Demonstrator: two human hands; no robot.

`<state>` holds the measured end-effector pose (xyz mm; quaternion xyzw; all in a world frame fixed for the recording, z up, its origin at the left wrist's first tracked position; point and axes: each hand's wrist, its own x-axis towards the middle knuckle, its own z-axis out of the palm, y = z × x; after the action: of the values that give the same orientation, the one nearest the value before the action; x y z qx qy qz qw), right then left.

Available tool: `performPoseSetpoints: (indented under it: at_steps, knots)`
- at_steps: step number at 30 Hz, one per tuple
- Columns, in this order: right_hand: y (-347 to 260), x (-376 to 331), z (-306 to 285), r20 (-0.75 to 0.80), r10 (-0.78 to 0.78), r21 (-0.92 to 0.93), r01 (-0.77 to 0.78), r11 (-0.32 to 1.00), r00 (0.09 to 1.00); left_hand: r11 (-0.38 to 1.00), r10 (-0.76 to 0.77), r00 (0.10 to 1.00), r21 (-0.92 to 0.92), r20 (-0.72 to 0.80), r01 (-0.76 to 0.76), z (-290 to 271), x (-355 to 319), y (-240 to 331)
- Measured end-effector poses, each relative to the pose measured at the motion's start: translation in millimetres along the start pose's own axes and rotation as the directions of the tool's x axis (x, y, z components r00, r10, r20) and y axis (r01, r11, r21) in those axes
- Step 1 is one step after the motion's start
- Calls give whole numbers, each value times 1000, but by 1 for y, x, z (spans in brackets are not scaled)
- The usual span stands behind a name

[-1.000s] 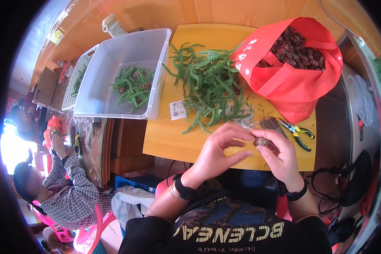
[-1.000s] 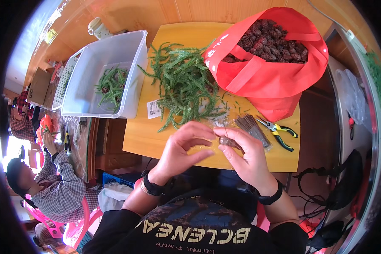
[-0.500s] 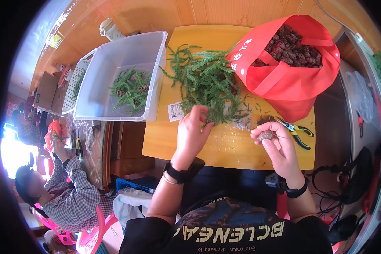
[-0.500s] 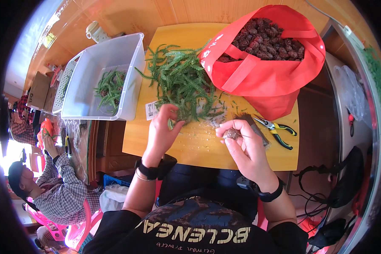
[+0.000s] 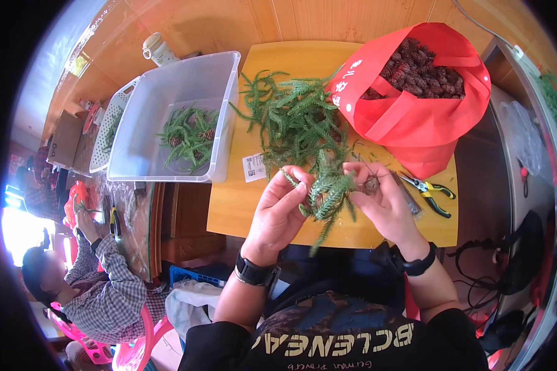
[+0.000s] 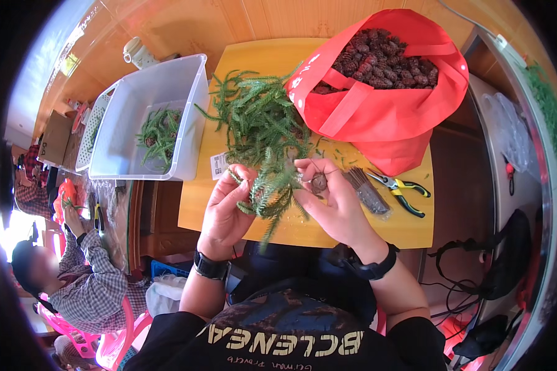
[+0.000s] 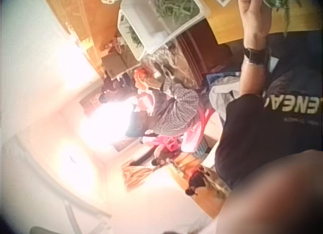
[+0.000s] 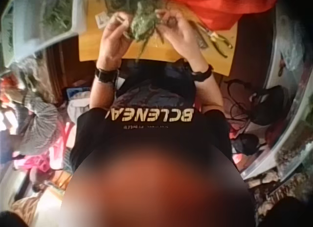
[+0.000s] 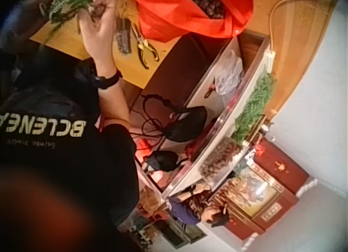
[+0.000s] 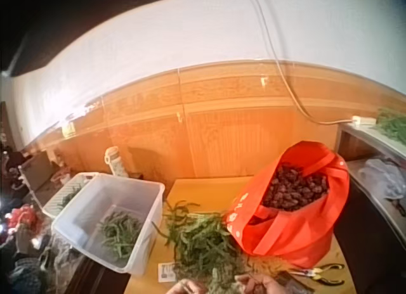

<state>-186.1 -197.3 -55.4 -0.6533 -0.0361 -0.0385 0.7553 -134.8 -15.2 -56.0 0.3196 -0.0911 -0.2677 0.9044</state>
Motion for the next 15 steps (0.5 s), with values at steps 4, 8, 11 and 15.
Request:
performPoseSetpoints:
  at_steps: [4,8,11,15]
  knots:
    - [-3,1,-1,2,92,116,-91,989,996,992,-83,994,-87,65,89,-4,0,-3]
    - [-1,1,-3,-22,54,35,-53,998,998,989,-147,982,-5,115,149,-13,1,-9]
    - [2,0,-6,-9,42,14,-42,999,999,977,-185,981,115,58,177,-4,-2,-9]
    - [-4,-4,-6,-26,6,-89,-8,996,1000,969,-233,972,85,15,231,-7,-2,-10]
